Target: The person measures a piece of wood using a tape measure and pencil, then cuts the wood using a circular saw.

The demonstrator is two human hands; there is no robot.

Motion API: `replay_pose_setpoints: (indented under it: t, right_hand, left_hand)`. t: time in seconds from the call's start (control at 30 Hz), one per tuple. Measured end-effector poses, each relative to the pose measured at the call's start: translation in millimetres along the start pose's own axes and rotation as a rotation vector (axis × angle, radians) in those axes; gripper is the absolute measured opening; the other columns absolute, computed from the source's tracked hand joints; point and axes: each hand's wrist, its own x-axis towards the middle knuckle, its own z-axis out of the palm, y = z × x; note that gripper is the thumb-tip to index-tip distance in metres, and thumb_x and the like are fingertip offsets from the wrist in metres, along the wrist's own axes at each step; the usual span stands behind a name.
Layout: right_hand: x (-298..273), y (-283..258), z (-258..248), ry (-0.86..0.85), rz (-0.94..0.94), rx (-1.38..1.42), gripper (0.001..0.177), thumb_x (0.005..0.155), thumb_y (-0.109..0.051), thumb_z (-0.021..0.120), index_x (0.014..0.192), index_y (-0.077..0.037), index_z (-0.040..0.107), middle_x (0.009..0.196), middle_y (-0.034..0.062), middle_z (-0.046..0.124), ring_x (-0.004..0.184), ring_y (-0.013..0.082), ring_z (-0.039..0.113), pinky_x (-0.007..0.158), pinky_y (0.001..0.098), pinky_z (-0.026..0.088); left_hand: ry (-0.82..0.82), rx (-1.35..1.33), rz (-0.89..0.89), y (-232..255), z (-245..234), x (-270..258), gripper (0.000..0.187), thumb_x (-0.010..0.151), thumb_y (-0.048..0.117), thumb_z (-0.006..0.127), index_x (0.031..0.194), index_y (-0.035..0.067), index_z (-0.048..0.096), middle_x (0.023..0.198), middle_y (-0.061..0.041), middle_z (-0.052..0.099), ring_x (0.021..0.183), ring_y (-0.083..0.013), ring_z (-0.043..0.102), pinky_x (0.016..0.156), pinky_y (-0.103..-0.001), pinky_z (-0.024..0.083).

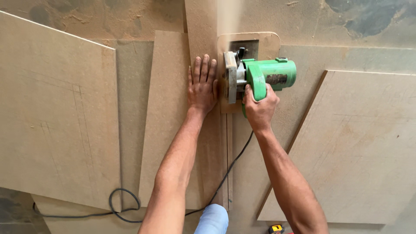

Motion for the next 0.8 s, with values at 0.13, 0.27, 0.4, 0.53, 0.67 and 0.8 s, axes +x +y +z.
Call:
replay_pose_setpoints:
  t: [0.13, 0.27, 0.4, 0.53, 0.67, 0.8]
  right_hand:
    - [20, 7, 5, -0.027, -0.018, 0.021, 0.013, 0.1, -0.012, 0.069, 0.099, 0.0, 0.065, 0.07, 0.0059, 0.069, 0.057, 0.0113, 0.07, 0.047, 0.0246, 0.058]
    - [37, 12, 11, -0.02, -0.051, -0.004, 0.014, 0.102, -0.013, 0.069, 0.098, -0.001, 0.064, 0.07, 0.006, 0.068, 0.057, 0.0114, 0.068, 0.046, 0.0246, 0.059]
    - [50, 12, 15, -0.022, -0.055, 0.037, 0.015, 0.103, -0.013, 0.069, 0.099, 0.0, 0.063, 0.071, 0.006, 0.068, 0.058, 0.0113, 0.069, 0.048, 0.0247, 0.059]
    - [64, 12, 18, -0.028, -0.062, 0.051, 0.016, 0.103, -0.014, 0.068, 0.101, 0.001, 0.063, 0.072, 0.0064, 0.067, 0.057, 0.0113, 0.068, 0.047, 0.0251, 0.058]
    - [83, 11, 20, -0.029, -0.071, 0.06, 0.017, 0.104, -0.014, 0.068, 0.1, 0.001, 0.063, 0.072, 0.0069, 0.068, 0.056, 0.0114, 0.068, 0.049, 0.0257, 0.056]
    - [101, 7, 24, -0.031, -0.062, 0.105, 0.015, 0.103, -0.013, 0.067, 0.101, 0.002, 0.064, 0.074, 0.0077, 0.068, 0.057, 0.0112, 0.07, 0.05, 0.0252, 0.058]
  left_hand:
    - [-0.01, 0.017, -0.003, 1, -2, 1, 0.068, 0.108, 0.029, 0.047, 0.167, 0.021, 0.015, 0.174, -0.004, 0.009, 0.162, -0.0256, 0.005, 0.133, -0.051, 0.008]
    - [-0.039, 0.021, -0.014, 1, -4, 1, 0.066, 0.109, 0.03, 0.045, 0.167, 0.02, 0.016, 0.174, -0.004, 0.01, 0.162, -0.0257, 0.005, 0.133, -0.052, 0.008]
    - [-0.055, 0.002, -0.021, 1, -5, 2, 0.065, 0.109, 0.032, 0.044, 0.167, 0.02, 0.016, 0.174, -0.004, 0.01, 0.161, -0.0253, 0.005, 0.132, -0.051, 0.007]
    - [-0.039, 0.001, -0.015, 2, -5, -1, 0.064, 0.11, 0.033, 0.044, 0.167, 0.02, 0.017, 0.174, -0.003, 0.01, 0.161, -0.024, 0.005, 0.133, -0.051, 0.007]
    - [-0.048, 0.005, -0.013, 2, -5, 1, 0.065, 0.109, 0.033, 0.044, 0.167, 0.02, 0.018, 0.174, -0.003, 0.009, 0.162, -0.0238, 0.005, 0.133, -0.051, 0.007]
    - [-0.086, 0.01, -0.034, 3, -7, 3, 0.065, 0.108, 0.033, 0.044, 0.167, 0.02, 0.018, 0.174, -0.003, 0.008, 0.161, -0.0245, 0.006, 0.132, -0.051, 0.007]
